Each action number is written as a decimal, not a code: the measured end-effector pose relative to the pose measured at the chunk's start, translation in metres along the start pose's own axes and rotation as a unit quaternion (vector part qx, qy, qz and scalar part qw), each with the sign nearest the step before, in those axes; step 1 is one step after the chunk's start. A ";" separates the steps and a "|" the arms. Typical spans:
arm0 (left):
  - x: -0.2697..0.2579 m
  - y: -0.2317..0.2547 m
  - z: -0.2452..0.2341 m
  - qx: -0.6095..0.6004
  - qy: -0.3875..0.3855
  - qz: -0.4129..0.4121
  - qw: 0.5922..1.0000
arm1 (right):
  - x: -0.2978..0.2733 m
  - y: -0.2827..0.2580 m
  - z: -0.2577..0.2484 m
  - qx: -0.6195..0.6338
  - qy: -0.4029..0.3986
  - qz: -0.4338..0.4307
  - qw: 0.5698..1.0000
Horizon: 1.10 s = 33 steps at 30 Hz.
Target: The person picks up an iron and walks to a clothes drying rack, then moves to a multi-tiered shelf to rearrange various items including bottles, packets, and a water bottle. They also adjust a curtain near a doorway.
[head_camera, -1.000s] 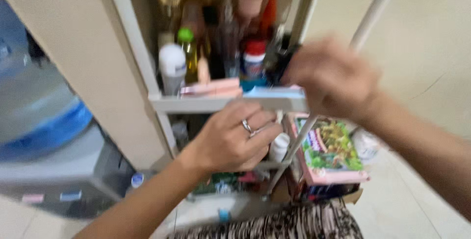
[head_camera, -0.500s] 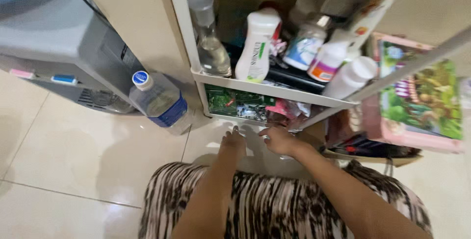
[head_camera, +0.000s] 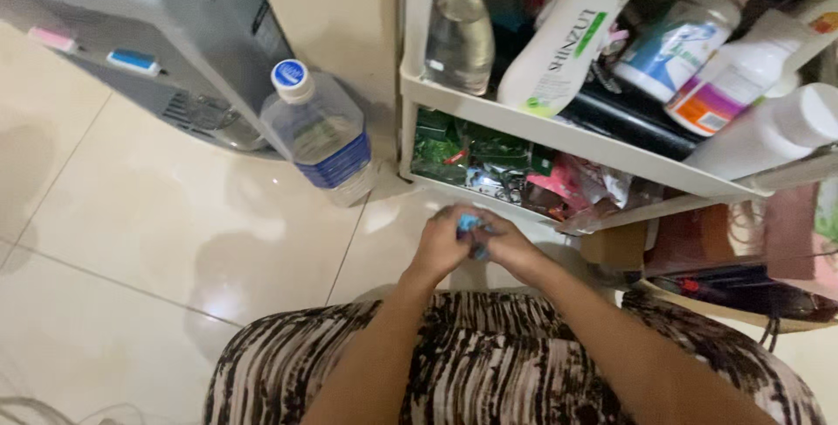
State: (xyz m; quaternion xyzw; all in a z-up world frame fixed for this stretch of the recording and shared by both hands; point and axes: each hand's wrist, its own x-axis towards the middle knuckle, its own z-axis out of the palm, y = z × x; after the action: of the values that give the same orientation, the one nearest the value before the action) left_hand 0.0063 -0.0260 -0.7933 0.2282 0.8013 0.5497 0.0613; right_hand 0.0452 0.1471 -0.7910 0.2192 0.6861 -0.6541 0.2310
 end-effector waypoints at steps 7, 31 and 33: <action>0.007 0.088 -0.053 0.019 -0.016 -0.090 0.996 | -0.047 -0.064 0.026 0.166 -0.017 -0.023 0.986; 0.092 0.416 -0.217 0.211 0.092 0.426 0.875 | -0.293 -0.420 0.005 -0.459 0.112 -0.434 0.767; 0.099 0.439 -0.219 0.201 0.058 0.420 0.883 | -0.314 -0.437 -0.001 -0.490 0.128 -0.469 0.724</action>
State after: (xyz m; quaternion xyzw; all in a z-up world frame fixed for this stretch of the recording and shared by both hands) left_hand -0.0275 -0.0417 -0.2945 0.5186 0.7254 0.3637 -0.2696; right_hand 0.0321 0.1279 -0.2538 -0.1921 0.9495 -0.2173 -0.1200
